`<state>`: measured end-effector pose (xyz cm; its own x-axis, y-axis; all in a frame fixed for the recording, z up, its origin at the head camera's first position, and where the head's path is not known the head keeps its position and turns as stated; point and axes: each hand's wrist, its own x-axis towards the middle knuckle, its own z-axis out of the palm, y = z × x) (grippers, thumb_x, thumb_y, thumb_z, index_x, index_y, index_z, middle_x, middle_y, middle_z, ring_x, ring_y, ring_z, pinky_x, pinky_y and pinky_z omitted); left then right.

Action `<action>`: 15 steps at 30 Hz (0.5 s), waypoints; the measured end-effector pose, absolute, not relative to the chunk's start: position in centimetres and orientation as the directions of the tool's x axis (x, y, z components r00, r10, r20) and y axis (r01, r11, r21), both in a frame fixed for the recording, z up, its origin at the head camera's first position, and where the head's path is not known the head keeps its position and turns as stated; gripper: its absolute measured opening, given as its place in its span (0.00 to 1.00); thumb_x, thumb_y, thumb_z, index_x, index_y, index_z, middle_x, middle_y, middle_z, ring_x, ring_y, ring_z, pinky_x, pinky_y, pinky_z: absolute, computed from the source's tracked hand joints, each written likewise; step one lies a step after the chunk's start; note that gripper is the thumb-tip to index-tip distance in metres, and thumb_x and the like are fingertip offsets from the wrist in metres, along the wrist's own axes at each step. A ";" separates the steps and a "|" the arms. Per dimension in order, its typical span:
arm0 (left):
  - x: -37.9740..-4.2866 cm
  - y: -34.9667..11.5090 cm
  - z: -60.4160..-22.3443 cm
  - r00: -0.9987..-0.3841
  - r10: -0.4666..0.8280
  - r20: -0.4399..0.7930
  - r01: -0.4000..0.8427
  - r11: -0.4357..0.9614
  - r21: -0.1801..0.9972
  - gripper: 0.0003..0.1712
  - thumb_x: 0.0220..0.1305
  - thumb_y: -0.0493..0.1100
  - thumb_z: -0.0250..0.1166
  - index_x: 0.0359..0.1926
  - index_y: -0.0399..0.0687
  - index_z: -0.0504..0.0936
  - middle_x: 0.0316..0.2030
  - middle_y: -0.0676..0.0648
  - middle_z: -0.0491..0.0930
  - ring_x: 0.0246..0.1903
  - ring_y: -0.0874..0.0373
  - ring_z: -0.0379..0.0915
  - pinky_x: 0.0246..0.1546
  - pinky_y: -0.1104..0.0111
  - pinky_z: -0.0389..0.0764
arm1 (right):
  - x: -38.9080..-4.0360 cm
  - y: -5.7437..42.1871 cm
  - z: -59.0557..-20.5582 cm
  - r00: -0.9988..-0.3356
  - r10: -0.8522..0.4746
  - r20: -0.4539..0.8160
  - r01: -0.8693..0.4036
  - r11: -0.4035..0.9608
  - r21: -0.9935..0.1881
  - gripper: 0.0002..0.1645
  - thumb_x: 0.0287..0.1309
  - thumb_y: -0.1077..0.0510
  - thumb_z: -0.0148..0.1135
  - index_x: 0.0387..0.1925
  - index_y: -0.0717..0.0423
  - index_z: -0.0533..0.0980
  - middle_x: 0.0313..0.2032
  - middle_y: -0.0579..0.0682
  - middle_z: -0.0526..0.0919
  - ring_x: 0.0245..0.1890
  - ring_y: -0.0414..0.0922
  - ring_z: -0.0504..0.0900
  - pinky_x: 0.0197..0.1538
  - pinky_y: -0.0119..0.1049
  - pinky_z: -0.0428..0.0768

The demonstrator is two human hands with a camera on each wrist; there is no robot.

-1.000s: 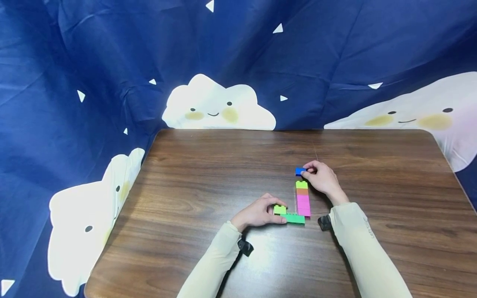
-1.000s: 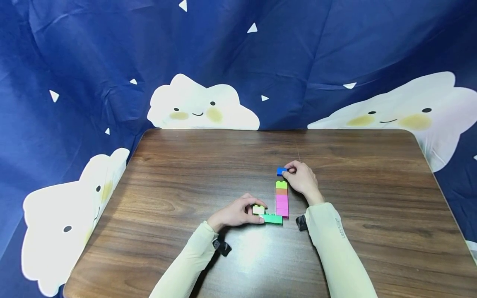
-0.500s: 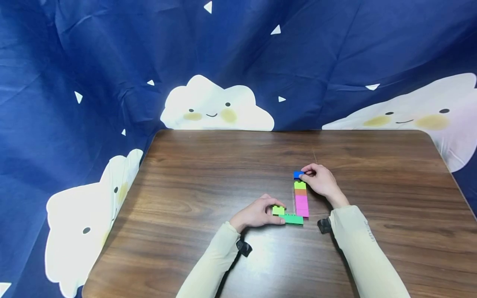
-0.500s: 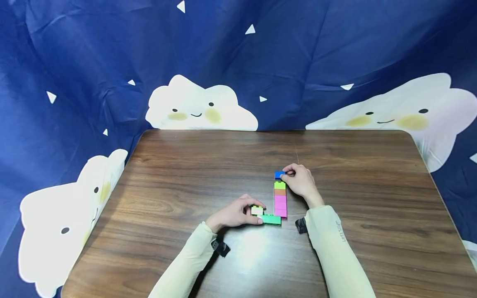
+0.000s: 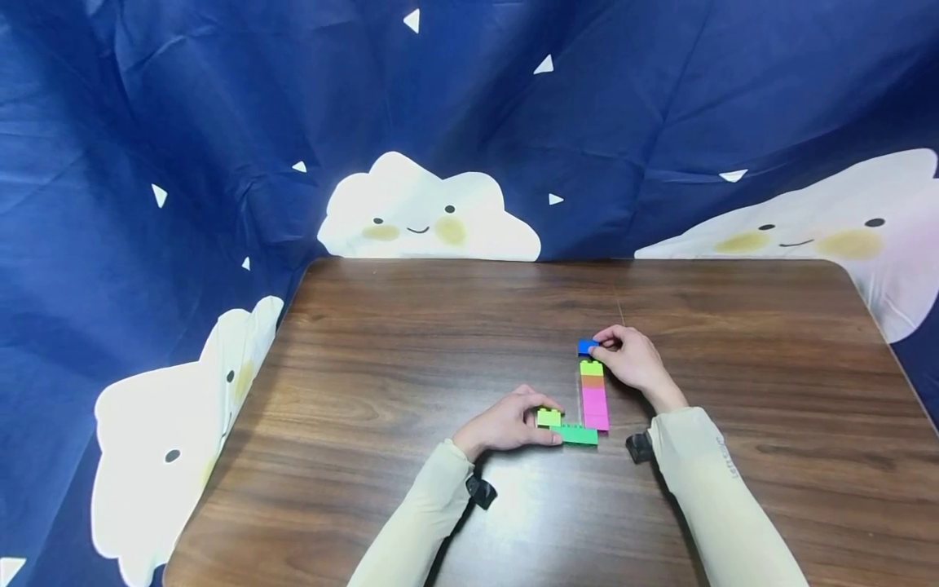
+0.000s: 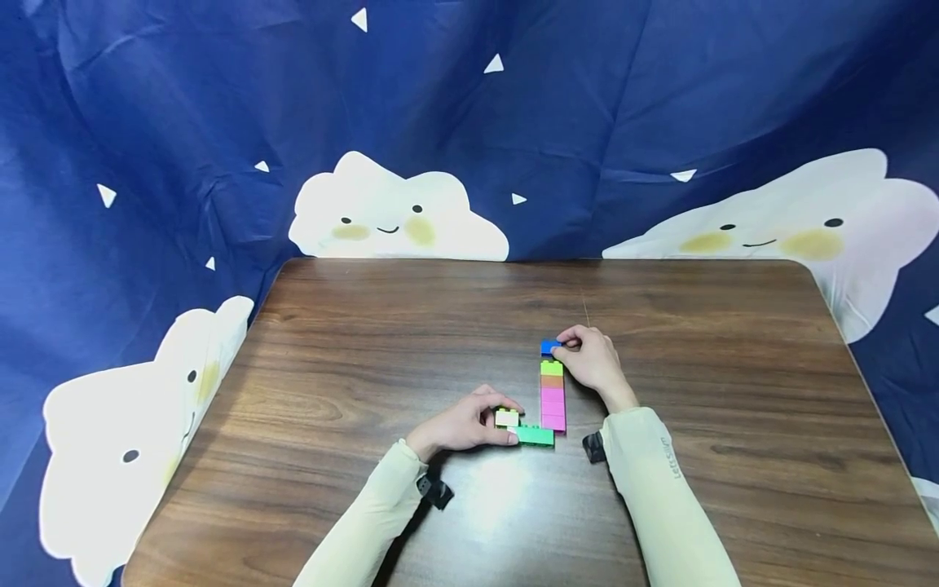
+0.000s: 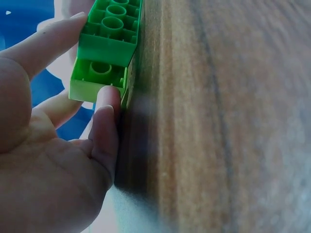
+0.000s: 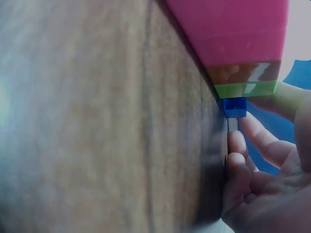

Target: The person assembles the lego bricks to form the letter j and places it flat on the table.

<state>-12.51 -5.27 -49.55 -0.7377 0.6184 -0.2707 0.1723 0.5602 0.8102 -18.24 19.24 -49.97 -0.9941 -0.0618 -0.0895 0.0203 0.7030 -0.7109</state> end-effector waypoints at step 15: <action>-13.2 -6.0 -49.4 -0.709 0.656 -0.260 0.172 0.518 0.838 0.28 0.59 0.47 0.69 0.60 0.46 0.75 0.44 0.49 0.74 0.34 0.69 0.69 0.39 0.78 0.72 | -18.0 21.2 -49.9 -0.996 -0.054 -0.068 0.019 0.625 -0.780 0.17 0.63 0.55 0.58 0.46 0.64 0.77 0.40 0.60 0.83 0.35 0.44 0.75 0.39 0.32 0.71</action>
